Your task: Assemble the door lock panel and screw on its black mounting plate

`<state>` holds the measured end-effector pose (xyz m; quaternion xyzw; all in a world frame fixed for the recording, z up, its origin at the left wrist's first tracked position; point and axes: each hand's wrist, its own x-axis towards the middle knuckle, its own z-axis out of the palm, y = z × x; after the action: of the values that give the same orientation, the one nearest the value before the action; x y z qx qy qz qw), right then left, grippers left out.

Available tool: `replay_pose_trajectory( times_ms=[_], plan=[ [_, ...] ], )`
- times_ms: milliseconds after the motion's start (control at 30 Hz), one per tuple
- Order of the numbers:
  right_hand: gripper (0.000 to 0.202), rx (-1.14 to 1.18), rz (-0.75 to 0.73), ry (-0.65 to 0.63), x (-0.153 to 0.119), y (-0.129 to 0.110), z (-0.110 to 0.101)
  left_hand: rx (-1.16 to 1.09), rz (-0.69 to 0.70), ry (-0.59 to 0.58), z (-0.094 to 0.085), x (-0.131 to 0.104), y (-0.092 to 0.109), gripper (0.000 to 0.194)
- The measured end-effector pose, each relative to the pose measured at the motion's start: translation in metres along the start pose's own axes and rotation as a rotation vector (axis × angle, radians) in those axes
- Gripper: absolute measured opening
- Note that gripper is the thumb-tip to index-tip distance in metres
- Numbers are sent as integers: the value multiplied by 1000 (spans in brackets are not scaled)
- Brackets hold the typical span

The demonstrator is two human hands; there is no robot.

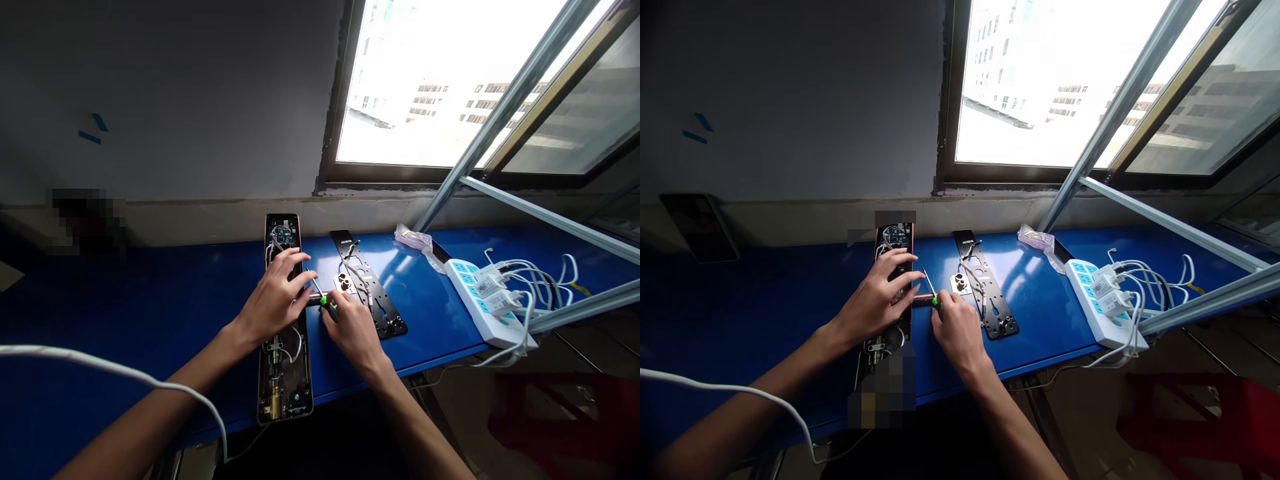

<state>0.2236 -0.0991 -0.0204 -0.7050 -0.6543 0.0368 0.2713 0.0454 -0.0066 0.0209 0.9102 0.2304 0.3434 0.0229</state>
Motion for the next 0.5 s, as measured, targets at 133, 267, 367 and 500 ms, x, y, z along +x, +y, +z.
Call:
replay_pose_trajectory(
  times_ms=[133,267,367,500],
  plan=[
    [8,2,1,-5,-2,-3,1,13,69,-105,14,11,3,17],
    [15,25,11,14,10,15,-13,25,101,-153,23,13,4,14],
    [17,-5,78,67,28,34,-22,12,101,-159,26,12,5,15],
    [13,-36,100,56,48,50,-18,-45,74,-138,22,8,5,16]
  ],
)
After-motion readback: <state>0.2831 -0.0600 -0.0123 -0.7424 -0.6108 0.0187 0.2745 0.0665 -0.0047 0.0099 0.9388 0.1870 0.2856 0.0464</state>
